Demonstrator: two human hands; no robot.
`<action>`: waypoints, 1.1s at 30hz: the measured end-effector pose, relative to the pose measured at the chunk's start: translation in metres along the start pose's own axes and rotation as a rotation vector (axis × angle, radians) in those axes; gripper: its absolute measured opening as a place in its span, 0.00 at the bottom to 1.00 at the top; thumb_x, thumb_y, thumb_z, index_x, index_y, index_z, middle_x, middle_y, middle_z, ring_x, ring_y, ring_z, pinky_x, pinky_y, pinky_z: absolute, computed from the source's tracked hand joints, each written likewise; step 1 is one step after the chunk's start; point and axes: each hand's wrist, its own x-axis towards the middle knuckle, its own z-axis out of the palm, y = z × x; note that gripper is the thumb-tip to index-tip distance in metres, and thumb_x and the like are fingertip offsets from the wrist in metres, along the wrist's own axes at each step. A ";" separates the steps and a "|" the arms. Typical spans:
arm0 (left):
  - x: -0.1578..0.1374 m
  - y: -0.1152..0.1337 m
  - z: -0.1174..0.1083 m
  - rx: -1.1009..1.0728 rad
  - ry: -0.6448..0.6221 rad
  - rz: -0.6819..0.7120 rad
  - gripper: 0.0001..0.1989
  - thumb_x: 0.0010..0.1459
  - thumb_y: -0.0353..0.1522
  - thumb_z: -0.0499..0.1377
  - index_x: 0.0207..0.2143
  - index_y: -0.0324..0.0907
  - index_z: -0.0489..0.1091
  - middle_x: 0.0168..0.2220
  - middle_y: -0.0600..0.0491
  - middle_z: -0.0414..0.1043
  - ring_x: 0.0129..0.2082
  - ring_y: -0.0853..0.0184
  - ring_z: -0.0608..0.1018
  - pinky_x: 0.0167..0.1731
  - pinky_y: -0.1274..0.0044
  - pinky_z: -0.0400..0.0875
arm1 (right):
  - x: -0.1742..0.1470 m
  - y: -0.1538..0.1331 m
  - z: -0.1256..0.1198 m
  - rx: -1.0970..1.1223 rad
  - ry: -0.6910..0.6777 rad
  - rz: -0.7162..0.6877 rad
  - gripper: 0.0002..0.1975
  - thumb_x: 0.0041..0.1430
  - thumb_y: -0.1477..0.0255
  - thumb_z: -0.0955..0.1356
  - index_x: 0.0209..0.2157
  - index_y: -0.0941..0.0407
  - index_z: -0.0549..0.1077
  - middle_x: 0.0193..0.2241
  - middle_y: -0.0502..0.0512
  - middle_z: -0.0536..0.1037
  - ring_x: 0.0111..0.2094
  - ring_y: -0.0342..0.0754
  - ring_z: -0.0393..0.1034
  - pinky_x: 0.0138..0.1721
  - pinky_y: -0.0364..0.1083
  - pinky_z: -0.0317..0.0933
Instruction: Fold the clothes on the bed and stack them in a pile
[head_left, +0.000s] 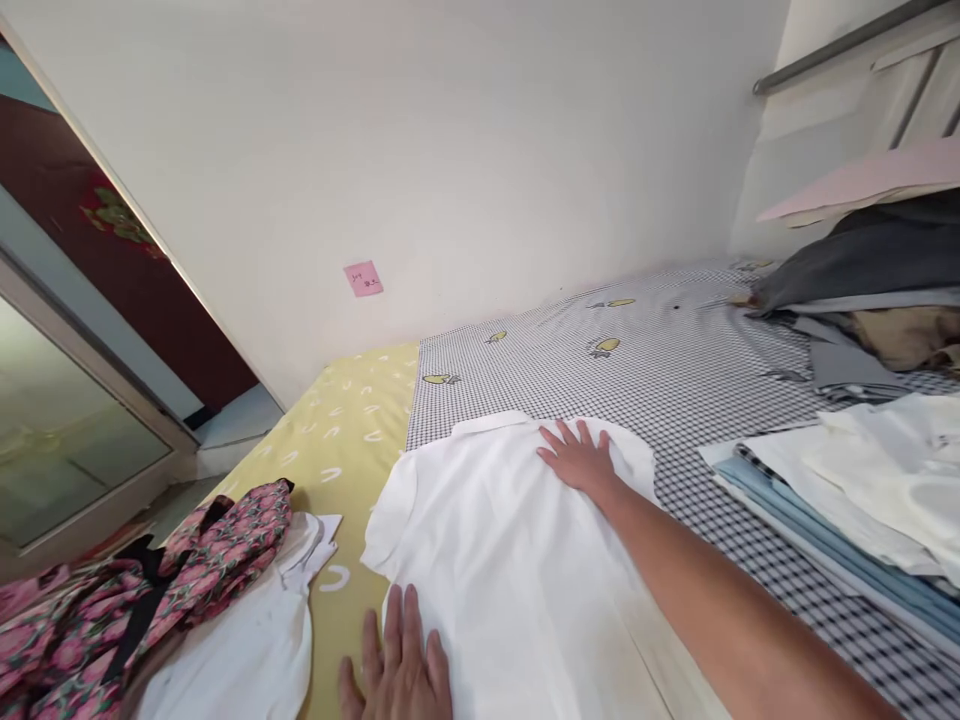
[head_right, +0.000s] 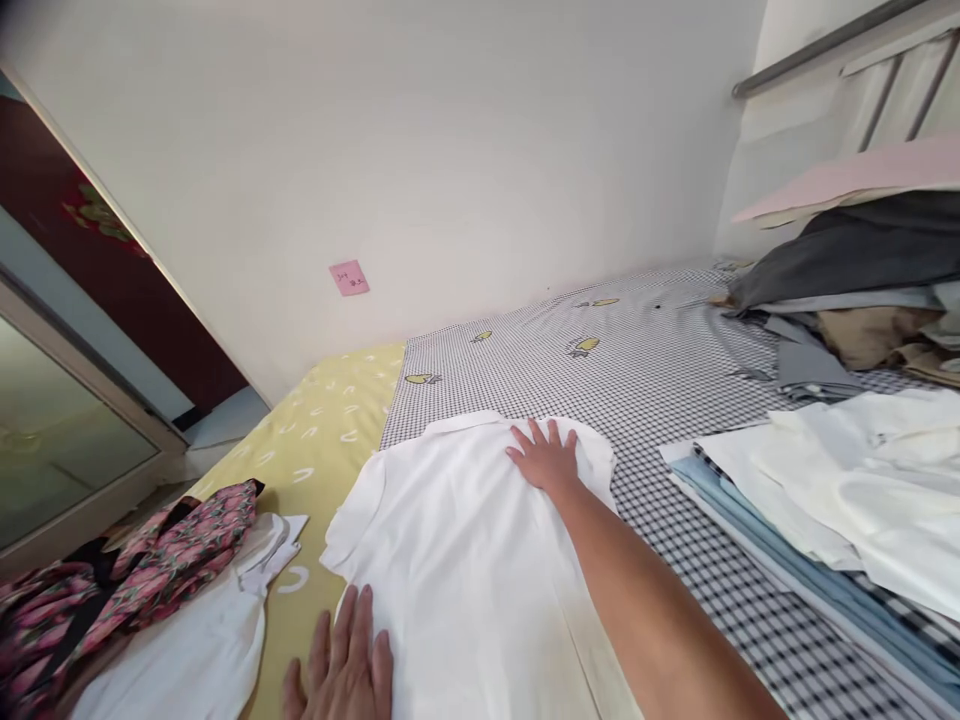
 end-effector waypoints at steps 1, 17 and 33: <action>0.001 -0.001 0.000 0.006 -0.016 0.002 0.29 0.71 0.39 0.38 0.70 0.49 0.57 0.73 0.56 0.52 0.72 0.51 0.60 0.68 0.49 0.55 | 0.001 0.000 0.000 0.002 0.003 0.000 0.34 0.71 0.49 0.47 0.74 0.40 0.44 0.77 0.47 0.37 0.76 0.65 0.26 0.69 0.72 0.26; -0.007 0.012 -0.041 -0.046 -0.040 0.054 0.29 0.71 0.37 0.39 0.71 0.41 0.56 0.74 0.48 0.53 0.72 0.46 0.59 0.68 0.48 0.53 | -0.223 0.053 0.037 -0.027 0.117 -0.336 0.28 0.73 0.53 0.53 0.71 0.36 0.58 0.74 0.45 0.52 0.75 0.59 0.42 0.71 0.68 0.37; -0.041 -0.010 -0.059 -0.270 -0.071 0.093 0.28 0.70 0.36 0.42 0.70 0.41 0.60 0.73 0.46 0.56 0.73 0.49 0.58 0.71 0.52 0.50 | -0.284 0.078 0.054 -0.198 0.401 -0.242 0.27 0.71 0.61 0.56 0.67 0.43 0.66 0.70 0.47 0.65 0.71 0.58 0.53 0.69 0.62 0.43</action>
